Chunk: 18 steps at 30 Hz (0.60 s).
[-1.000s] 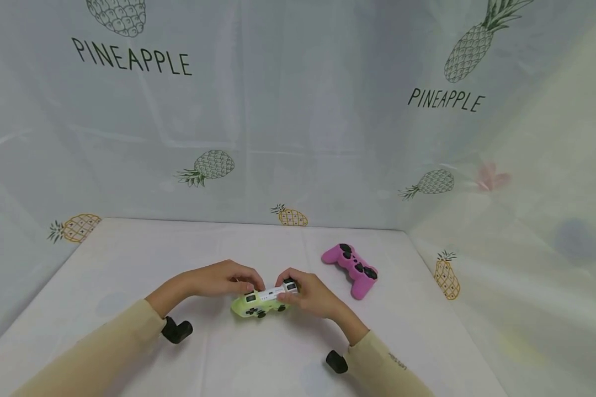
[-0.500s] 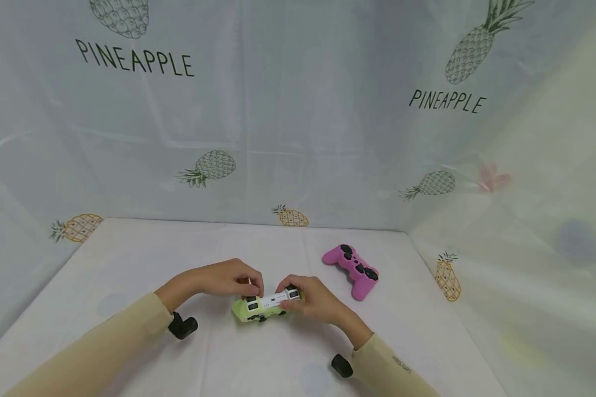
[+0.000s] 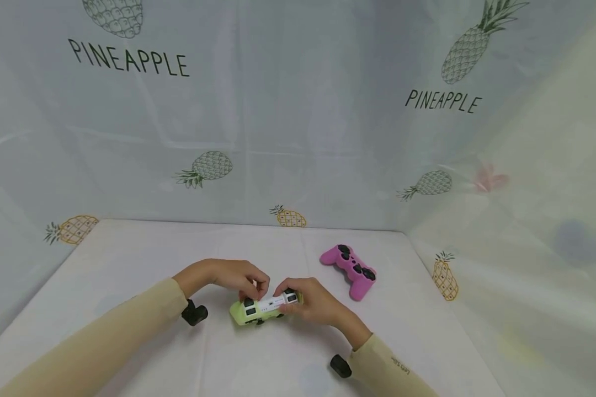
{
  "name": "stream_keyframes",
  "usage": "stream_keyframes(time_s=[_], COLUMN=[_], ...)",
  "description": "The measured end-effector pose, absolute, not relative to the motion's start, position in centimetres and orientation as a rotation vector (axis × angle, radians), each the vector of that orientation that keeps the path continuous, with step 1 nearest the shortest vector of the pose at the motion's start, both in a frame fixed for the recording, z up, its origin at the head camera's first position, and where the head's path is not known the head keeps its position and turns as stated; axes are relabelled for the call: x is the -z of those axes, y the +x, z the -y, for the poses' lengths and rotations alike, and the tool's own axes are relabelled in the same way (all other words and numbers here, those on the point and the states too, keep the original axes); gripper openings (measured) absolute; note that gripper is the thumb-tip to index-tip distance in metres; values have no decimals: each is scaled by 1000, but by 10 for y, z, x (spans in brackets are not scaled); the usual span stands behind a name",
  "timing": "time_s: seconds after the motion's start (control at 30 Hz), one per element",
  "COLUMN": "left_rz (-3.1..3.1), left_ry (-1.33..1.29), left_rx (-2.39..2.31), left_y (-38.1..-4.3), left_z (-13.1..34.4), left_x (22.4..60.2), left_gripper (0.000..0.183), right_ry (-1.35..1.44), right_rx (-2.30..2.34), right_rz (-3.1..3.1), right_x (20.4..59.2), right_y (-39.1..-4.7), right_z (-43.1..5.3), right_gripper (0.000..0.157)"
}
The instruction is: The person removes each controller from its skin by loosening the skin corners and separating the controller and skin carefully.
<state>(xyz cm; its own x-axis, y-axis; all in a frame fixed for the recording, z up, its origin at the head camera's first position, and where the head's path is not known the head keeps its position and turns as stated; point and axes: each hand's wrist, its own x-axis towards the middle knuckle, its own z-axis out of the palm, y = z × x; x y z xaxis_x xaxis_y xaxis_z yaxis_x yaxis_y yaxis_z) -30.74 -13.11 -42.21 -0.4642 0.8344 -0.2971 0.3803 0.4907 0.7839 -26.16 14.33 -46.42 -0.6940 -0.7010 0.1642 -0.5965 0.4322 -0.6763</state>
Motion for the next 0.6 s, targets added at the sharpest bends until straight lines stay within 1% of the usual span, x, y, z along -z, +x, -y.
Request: stream_keyframes(time_s=[0.27,0.6], left_rz=[-1980,-1913], left_ry=[994,924], left_rx=[-808,-794], left_y=[-317,-315], left_z=[130,129], left_x=[426,422], left_gripper=[8,5], right_ry=[-1238,-1268], right_rx=[1094,1070], right_rz=[-2518,-2503], right_x=[464,466], right_y=[-262,-263], right_z=[-148,-149], right_gripper=[28,28])
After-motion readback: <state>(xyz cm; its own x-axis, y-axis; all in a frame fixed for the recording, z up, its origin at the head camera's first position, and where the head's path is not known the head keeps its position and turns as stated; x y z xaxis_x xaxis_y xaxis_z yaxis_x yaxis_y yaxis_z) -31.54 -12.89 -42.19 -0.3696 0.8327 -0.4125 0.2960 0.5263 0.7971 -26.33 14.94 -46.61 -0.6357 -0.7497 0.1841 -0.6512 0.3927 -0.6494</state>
